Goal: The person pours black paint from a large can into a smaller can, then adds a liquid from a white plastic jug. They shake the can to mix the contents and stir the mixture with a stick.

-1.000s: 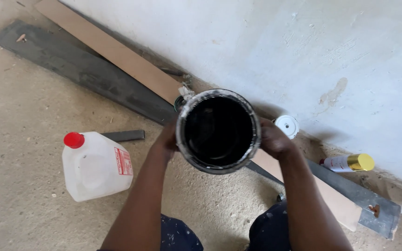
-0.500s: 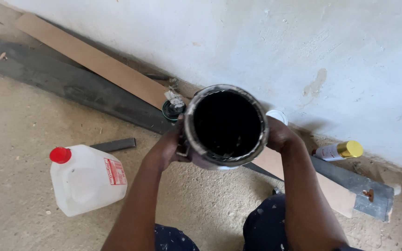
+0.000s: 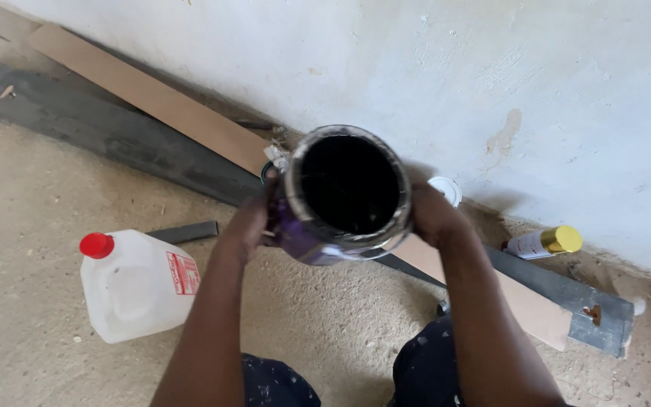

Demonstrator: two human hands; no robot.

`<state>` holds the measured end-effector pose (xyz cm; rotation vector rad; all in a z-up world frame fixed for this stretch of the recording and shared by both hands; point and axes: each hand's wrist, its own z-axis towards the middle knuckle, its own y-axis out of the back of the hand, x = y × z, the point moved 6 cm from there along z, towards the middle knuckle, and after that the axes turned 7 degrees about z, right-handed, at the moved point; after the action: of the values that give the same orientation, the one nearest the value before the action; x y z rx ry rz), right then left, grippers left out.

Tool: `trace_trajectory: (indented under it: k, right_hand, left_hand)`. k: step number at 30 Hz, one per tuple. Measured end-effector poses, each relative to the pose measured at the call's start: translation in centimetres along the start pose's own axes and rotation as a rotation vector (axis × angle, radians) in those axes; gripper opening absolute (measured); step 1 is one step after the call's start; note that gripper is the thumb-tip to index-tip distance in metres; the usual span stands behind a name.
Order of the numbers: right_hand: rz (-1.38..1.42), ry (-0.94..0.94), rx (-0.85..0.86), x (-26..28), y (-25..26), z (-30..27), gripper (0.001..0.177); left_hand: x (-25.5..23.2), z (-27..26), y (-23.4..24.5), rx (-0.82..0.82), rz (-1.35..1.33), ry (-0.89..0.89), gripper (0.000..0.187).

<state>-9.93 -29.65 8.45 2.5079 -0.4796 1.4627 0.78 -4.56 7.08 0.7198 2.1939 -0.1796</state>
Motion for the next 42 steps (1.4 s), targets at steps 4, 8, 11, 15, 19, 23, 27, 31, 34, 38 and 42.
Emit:
trace_trajectory:
  k: [4,8,11,15,19,23,27,31,34,38,42]
  right_hand:
    - [-0.038,-0.015,-0.002,0.3,-0.2,-1.4,0.035]
    - [-0.315,0.001,0.001,2.4,1.1,-2.7,0.052]
    - [-0.186,0.011,-0.008,1.9,-0.4,-1.5,0.033]
    - [-0.174,0.028,0.034,2.1,-2.0,-1.9,0.027]
    - [-0.28,0.001,-0.041,4.2,-0.1,-3.5,0.055]
    - [-0.015,0.056,-0.149,0.6,1.4,0.1,0.054]
    - [0.116,0.073,-0.001,-2.3,-0.1,1.5,0.045]
    - [-0.193,-0.007,-0.084,4.2,-1.8,-3.2,0.043]
    - [-0.084,-0.007,-0.205,1.8,0.8,-0.9,0.048]
    - [0.019,0.052,-0.113,0.2,-1.4,0.1,0.051]
    - [0.073,0.045,-0.089,0.7,-0.8,-0.6,0.043]
  left_hand:
    - [4.9,4.0,1.0,-0.004,-0.019,0.029,0.087]
    - [3.0,1.9,-2.5,0.106,-0.101,0.053,0.082]
    - [3.2,2.1,-3.4,0.115,-0.122,0.031,0.082]
    - [6.3,4.5,-3.7,0.169,-0.12,0.053,0.087]
    - [5.9,4.2,-3.4,0.207,-0.098,0.07,0.092]
    - [2.9,2.7,-2.0,0.096,-0.182,0.014,0.103]
    - [3.4,3.5,1.5,0.056,-0.198,0.034,0.093]
    - [4.0,2.6,-1.0,0.119,-0.128,0.093,0.102]
    - [1.6,0.9,-2.4,0.154,-0.132,0.061,0.097]
    - [1.1,1.4,0.6,0.017,-0.267,0.023,0.1]
    - [4.2,3.2,0.3,0.053,-0.24,0.026,0.107]
